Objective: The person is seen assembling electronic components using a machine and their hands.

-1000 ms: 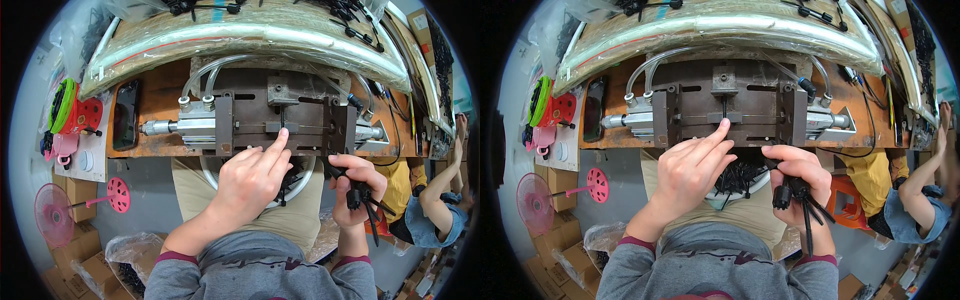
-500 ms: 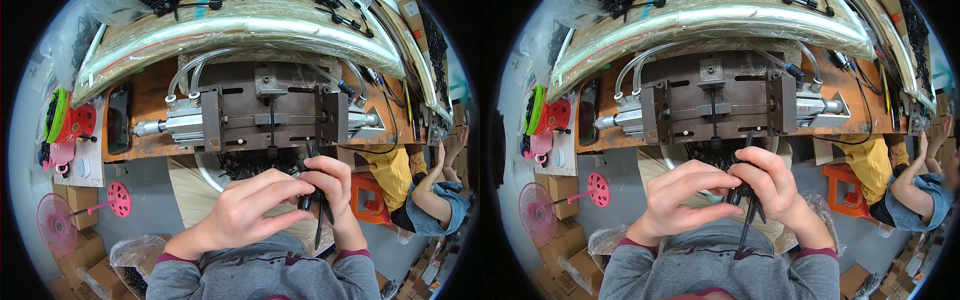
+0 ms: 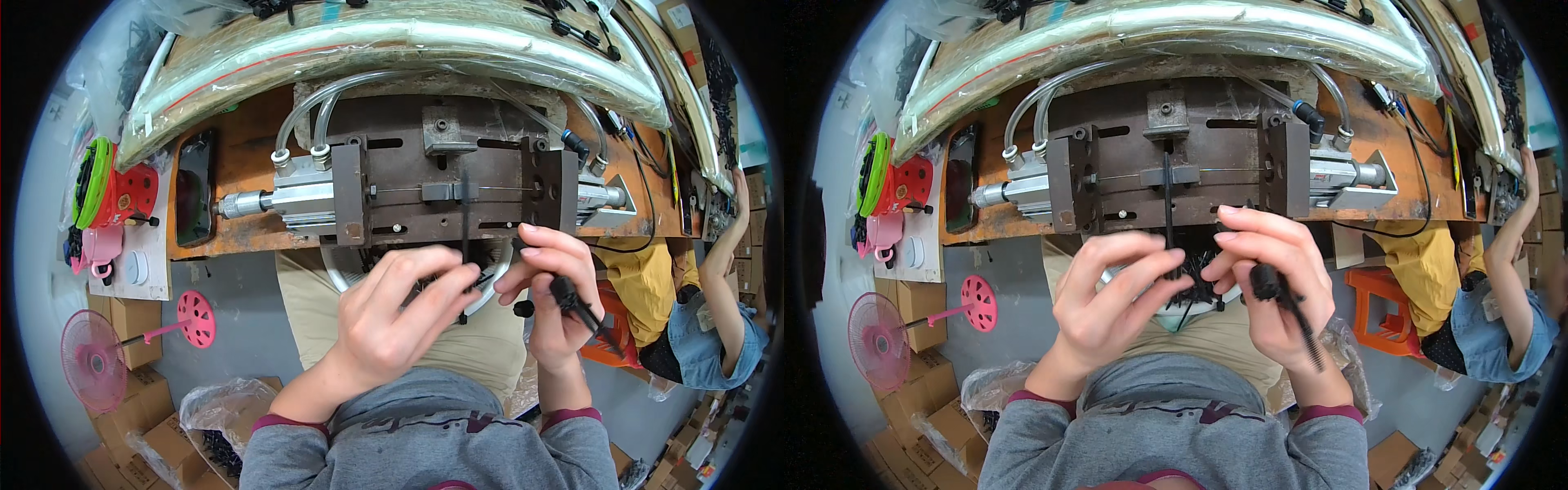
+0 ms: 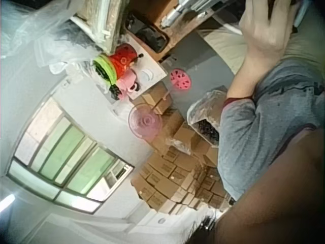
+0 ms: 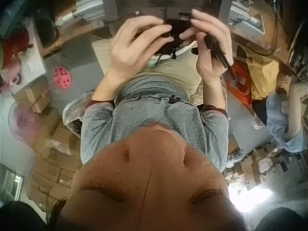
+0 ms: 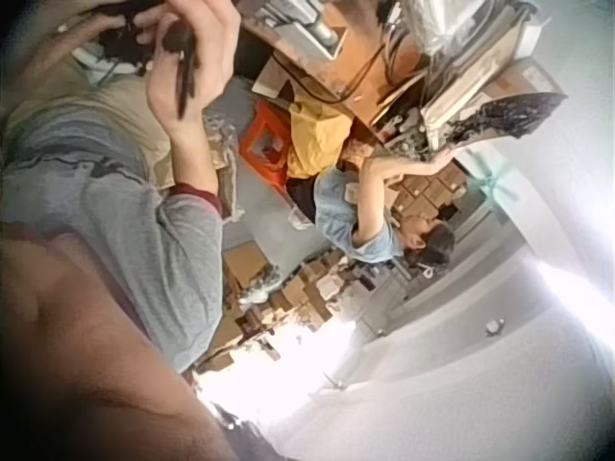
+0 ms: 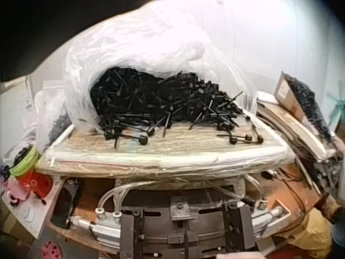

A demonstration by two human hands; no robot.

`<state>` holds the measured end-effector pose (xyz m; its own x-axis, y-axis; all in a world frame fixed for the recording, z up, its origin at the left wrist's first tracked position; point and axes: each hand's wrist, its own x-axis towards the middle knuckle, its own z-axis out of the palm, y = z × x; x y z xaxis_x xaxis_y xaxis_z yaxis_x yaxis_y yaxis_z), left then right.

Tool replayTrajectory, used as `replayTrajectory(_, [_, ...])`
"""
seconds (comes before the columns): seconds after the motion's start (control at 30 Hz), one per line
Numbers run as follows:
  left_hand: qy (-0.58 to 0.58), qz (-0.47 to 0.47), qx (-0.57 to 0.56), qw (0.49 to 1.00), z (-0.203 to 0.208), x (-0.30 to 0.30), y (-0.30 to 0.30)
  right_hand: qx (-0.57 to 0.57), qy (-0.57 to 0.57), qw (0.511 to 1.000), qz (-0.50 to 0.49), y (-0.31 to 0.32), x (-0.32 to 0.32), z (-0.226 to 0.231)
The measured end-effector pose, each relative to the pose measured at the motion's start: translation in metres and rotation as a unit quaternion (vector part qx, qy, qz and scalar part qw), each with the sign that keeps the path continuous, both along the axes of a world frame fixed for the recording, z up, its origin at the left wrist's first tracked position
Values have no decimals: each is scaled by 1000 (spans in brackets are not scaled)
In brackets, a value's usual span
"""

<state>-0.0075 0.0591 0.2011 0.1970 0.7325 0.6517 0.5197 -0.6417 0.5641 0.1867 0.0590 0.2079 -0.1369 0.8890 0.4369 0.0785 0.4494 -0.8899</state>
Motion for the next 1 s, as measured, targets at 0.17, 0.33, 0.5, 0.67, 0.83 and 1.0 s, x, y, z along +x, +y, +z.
replayTrajectory(0.17, [127, 26, 10, 992, -12, 0, 12, -19, 72, 997, 2, 0, 2, -8])
replayTrajectory(0.33, [152, 41, 10, 988, -13, 3, 20, -79, 79, 994, -10, -3, 5, -2])
replayTrajectory(0.5, [163, 47, -12, 985, -9, 3, 19, -141, 118, 983, 2, -6, 4, 6])
replayTrajectory(0.67, [170, 38, -34, 984, -4, 1, 19, -196, 200, 959, 48, -4, 5, 3])
replayTrajectory(0.83, [-32, -71, -57, 995, 0, -2, 11, -295, 224, 927, 64, 1, -1, 4])
replayTrajectory(1.0, [-107, -137, -81, 981, 5, -4, 13, -365, 179, 908, 96, 1, -6, 7])
